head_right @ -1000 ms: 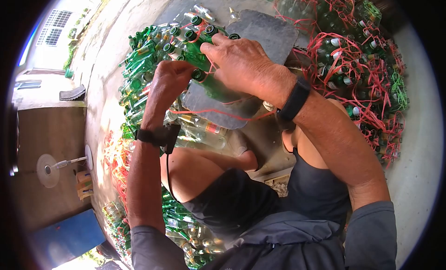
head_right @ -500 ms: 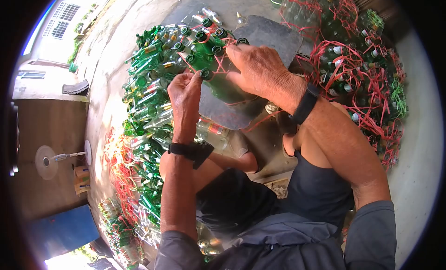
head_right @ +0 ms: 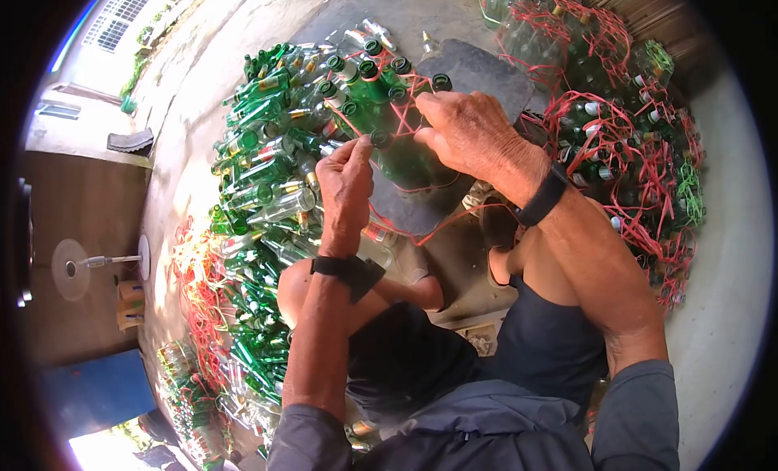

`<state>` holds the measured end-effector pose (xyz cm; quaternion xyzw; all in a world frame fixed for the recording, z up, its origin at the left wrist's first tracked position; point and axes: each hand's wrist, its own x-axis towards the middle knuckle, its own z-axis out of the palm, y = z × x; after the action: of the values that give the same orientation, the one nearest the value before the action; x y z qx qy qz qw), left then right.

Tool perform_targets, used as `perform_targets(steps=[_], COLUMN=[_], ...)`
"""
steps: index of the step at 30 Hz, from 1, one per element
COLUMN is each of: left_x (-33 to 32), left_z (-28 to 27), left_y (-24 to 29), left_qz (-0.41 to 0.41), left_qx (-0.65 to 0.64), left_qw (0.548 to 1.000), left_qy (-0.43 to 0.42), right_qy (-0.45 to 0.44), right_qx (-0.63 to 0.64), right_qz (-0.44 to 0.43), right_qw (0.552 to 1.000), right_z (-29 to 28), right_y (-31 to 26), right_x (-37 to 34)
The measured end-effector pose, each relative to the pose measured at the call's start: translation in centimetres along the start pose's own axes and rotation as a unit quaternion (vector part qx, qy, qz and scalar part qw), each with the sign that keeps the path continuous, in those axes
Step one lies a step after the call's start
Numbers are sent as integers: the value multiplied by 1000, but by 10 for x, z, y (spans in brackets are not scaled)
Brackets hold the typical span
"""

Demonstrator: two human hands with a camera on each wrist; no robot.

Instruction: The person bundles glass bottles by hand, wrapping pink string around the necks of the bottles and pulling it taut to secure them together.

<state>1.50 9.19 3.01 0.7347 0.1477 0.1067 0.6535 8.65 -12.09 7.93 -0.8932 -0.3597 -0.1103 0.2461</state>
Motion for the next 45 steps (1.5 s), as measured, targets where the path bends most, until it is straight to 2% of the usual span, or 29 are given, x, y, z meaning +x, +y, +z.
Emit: perform_targets(steps=[8, 10, 12, 14, 18, 20, 28, 32, 37, 39, 40, 42, 45], left_x=[-23, -32, -37, -41, -44, -44, -35, -37, -32, -29, -28, -29, -29], left_z=[42, 60, 72, 94, 106, 107, 77, 69, 64, 64, 65, 66, 65], left_y=[-4, -1, 2, 4, 15, 13, -3, -2, -9, -12, -13, -15, -18], left_qz=[-2, 30, 6, 43, 17, 18, 23, -12, 9, 23, 27, 31, 20], left_qx=[-75, -105, -81, -132, -121, -149, -160, -185, -160, -151, -153, -156, -160], left_qw=[997, 991, 995, 984, 986, 982, 987, 982, 987, 988, 988, 987, 986], left_qy=[36, 81, 58, 107, 117, 115, 18, 15, 14, 13, 17, 26, 39], right_qy=[-7, -23, -41, -29, -44, -47, -50, -50, -54, 1, -2, 54, 5], right_qx=[-13, -8, -2, -5, 9, 5, 30, 39, 38, -17, -17, -35, -11], right_qz=[-43, -72, -56, -71, -50, -40, -6, 18, 39, -11, -13, -98, -127], right_qw=[999, 997, 998, 997, 998, 998, 998, 998, 997, 1000, 1000, 993, 992], right_z=[-14, -19, -25, -26, -33, -33, -37, -36, -36, -38, -38, -40, -35], right_y=[27, 40, 49, 59, 65, 63, 61, 61, 59, 54, 50, 37, 13], right_x=[6, 11, 16, 20, 26, 26, 22, 20, 16, 15, 15, 19, 25])
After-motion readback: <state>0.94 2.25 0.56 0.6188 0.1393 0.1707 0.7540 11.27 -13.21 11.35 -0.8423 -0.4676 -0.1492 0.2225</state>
